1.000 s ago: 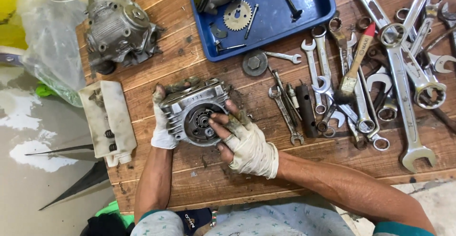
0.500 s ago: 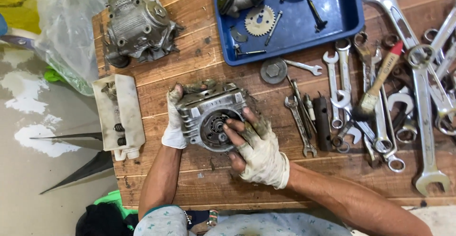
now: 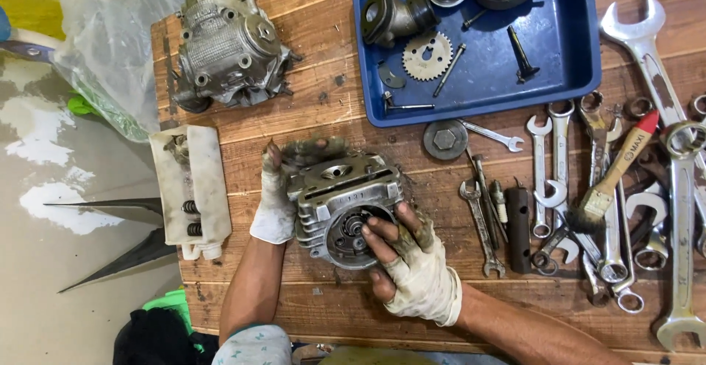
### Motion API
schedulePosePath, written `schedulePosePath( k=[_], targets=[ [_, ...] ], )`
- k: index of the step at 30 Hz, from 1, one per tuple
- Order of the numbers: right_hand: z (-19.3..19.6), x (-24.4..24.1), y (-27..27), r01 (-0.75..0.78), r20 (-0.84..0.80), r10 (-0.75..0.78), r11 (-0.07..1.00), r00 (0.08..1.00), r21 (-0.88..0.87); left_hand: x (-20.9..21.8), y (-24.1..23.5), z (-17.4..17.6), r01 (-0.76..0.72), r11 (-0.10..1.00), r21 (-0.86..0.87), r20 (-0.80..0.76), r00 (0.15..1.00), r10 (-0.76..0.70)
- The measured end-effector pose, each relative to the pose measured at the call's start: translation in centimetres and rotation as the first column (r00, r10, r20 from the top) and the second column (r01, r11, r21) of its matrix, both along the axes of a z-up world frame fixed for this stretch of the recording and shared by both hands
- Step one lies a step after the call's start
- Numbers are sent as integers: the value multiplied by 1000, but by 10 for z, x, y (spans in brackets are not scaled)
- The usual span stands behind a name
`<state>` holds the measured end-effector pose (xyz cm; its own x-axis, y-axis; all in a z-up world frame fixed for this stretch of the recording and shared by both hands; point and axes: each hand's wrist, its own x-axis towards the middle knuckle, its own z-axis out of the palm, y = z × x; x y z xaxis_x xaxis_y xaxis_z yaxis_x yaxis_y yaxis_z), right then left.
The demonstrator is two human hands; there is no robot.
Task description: Disassembling a motorcycle engine cylinder head to remove rocker arm shafts and other internal components for inspection or repair.
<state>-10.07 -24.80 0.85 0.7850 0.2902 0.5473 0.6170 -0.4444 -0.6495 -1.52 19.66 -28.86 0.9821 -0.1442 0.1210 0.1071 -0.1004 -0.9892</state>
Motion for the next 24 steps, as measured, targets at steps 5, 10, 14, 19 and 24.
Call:
schedulePosePath(
  k=[5,10,14,19,24],
  targets=[
    [-2,0,0,24,-7,-24,1000,1000,-16,67,-107,191,-339,-157,-928,-266,894,-360],
    [-4,-1,-2,15,-19,-16,999,1000,-46,111,-213,351,-555,-719,-418,-32,800,-599],
    [-8,-2,-1,15,-16,-16,999,1000,-46,146,-268,388,-519,-292,-804,-165,665,-728],
    [-11,-4,-1,8,-28,-9,999,1000,-41,181,-283,329,-81,40,-996,-69,390,-918],
    [-10,-5,-1,-4,-43,2,1000,999,-31,192,-298,315,74,173,-982,-129,404,-905]
  ],
)
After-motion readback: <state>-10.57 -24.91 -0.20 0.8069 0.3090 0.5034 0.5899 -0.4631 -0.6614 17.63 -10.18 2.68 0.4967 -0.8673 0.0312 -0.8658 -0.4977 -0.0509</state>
